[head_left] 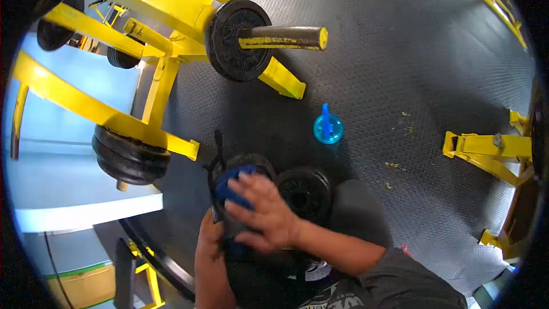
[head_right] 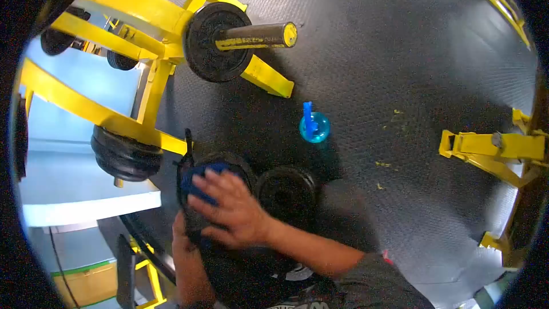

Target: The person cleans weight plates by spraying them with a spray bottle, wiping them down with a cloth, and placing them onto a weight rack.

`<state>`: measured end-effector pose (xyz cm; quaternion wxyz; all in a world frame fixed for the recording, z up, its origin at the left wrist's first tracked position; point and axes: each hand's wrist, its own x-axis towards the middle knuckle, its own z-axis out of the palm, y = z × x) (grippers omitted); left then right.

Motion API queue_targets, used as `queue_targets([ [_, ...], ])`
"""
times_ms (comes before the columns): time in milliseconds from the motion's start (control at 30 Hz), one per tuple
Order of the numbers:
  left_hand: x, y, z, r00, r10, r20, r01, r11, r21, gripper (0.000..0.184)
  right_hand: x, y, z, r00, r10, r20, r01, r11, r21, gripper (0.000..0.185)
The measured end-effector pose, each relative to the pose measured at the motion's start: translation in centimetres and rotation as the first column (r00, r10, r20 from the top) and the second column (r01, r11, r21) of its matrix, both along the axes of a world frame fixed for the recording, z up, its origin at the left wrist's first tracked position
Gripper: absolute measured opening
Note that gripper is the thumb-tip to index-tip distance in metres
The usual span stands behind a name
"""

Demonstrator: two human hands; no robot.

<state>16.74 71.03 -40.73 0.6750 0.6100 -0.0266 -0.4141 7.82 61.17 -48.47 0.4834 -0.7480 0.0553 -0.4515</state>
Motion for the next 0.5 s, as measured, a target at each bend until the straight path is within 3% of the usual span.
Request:
queue_targets([
  [33,-0.3,0.5,-0.1,1.0,0.008,-0.011,-0.009,1.0,-0.023,0.063,-0.3,-0.1,-1.0,1.0,0.008,-0.011,-0.009,1.0,-0.023,0.052],
  [100,-0.1,1.0,0.6,0.907,-0.394,-0.151,0.401,0.916,0.014,0.055,-0.7,0.2,-3.0,0.977,-0.196,-0.084,0.21,0.948,0.239,0.045],
  [133,-0.9,1.6,0.6,0.929,-0.346,-0.135,0.355,0.934,0.048,0.042,-1.0,1.2,-5.8,0.979,-0.108,-0.171,0.172,0.89,0.423,0.042],
  [167,-1.3,2.3,0.7,0.932,-0.343,-0.121,0.348,0.937,0.029,0.042,-1.4,2.4,-7.6,0.971,-0.008,-0.239,0.152,0.794,0.589,0.04],
  [200,-1.4,2.7,0.8,0.929,-0.355,-0.107,0.363,0.929,0.067,0.038,-2.4,3.4,-5.2,0.952,0.046,-0.303,0.194,0.676,0.711,0.036],
  [233,-1.5,3.0,1.1,0.925,-0.369,-0.095,0.378,0.92,0.107,0.034,-2.8,4.3,-3.4,0.954,0.038,-0.298,0.19,0.694,0.694,0.036],
  [300,-2.0,3.8,2.2,0.935,-0.347,-0.073,0.353,0.931,0.095,0.032,-3.6,6.3,-0.6,0.982,-0.161,-0.093,0.179,0.957,0.227,0.038],
  [333,-2.3,4.5,2.4,0.945,-0.32,-0.065,0.326,0.939,0.107,0.031,-3.5,5.7,0.8,0.987,-0.156,-0.044,0.161,0.974,0.156,0.039],
  [367,-2.3,5.2,2.3,0.947,-0.312,-0.071,0.319,0.942,0.106,0.031,-3.5,5.5,0.6,0.988,-0.148,-0.051,0.154,0.976,0.156,0.039],
  [433,-2.0,6.1,2.1,0.945,-0.314,-0.091,0.31,0.949,-0.057,0.032,-3.0,5.2,-1.3,0.985,-0.104,-0.14,0.134,0.964,0.228,0.04],
  [467,-2.1,6.2,2.9,0.948,-0.301,-0.106,0.299,0.954,-0.035,0.032,-2.7,5.9,-3.0,0.989,-0.081,-0.12,0.12,0.923,0.365,0.041],
  [500,-2.0,6.5,3.0,0.948,-0.301,-0.1,0.298,0.953,-0.046,0.032,-3.3,7.0,-2.6,0.99,-0.081,-0.116,0.118,0.928,0.354,0.041],
])
